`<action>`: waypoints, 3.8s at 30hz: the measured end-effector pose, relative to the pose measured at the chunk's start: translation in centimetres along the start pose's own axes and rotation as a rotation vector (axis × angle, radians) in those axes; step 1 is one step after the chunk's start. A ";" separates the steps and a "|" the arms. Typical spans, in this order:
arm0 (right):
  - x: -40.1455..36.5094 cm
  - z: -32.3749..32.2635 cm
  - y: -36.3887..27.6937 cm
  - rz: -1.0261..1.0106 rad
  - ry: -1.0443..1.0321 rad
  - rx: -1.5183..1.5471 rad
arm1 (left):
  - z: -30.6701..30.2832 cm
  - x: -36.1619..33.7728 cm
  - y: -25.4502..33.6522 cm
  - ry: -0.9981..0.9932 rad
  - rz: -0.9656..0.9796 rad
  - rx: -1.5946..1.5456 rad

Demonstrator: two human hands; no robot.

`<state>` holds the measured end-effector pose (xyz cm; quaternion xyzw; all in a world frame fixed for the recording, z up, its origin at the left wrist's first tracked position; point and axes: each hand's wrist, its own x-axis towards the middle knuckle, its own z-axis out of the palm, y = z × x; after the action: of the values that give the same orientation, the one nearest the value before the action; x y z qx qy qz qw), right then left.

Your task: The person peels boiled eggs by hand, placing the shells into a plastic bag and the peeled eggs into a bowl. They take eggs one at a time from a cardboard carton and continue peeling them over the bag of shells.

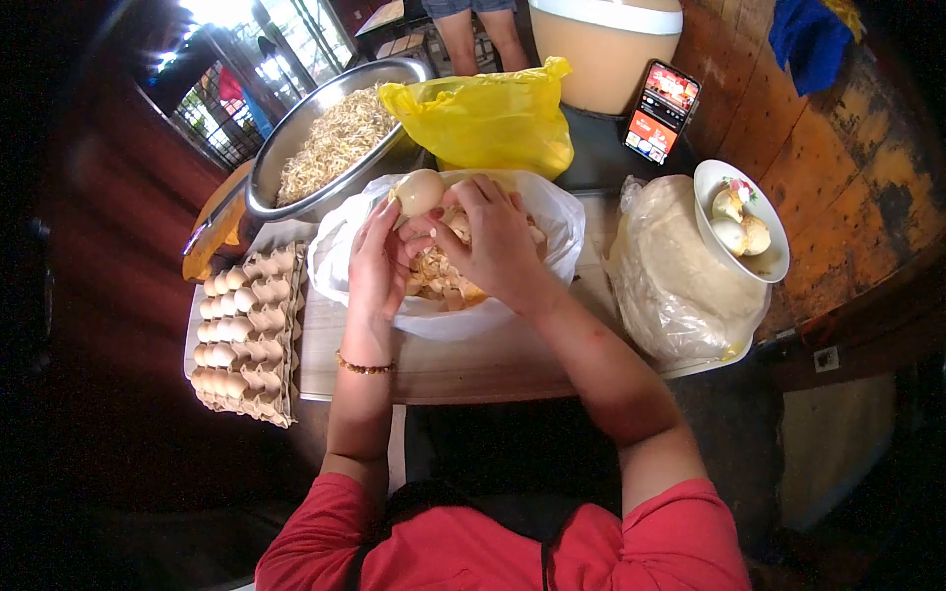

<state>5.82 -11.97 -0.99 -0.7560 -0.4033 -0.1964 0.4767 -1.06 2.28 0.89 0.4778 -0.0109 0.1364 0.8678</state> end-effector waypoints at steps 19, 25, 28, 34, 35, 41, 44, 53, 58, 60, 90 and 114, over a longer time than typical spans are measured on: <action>-0.3 0.2 -0.3 0.002 0.076 0.007 | 1.2 -0.4 -1.4 -0.017 0.066 0.409; -0.5 1.0 0.4 0.017 0.093 0.028 | 1.2 -0.3 -1.6 0.002 0.072 0.438; -0.4 0.8 0.3 0.059 0.112 0.098 | 1.0 -0.2 -1.8 0.012 0.055 0.402; 0.0 0.0 0.1 0.098 0.155 0.169 | 0.3 0.0 -0.7 0.027 -0.085 0.125; 0.0 0.0 0.2 0.073 0.173 0.156 | 0.0 0.1 -0.7 0.030 -0.117 0.055; 0.3 -0.5 0.1 0.064 0.161 0.245 | -0.9 0.3 -0.9 -0.003 -0.130 -0.011; 0.3 -0.6 0.1 0.091 0.134 0.285 | -1.1 0.2 -0.4 -0.016 -0.123 -0.077; 0.6 -1.3 -0.5 0.099 0.117 0.325 | 0.5 -0.4 -0.8 -0.107 -0.072 0.109; 0.3 -1.1 -0.1 0.044 0.037 0.236 | 0.2 -0.2 -1.7 -0.078 -0.033 0.197; 0.3 -0.9 -0.4 0.018 0.009 0.212 | 0.2 -0.3 -1.8 -0.063 -0.009 0.246; 0.3 -0.8 1.2 0.117 0.138 0.142 | 0.3 -0.5 -0.2 -0.192 -0.083 -0.013; -0.2 -0.2 -0.8 -0.093 0.200 0.036 | -0.3 -0.1 -1.5 0.035 0.068 0.038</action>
<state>5.07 -12.04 -0.57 -0.7043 -0.3918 -0.2857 0.5184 -0.81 1.77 -0.51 0.4911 -0.0092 0.1743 0.8534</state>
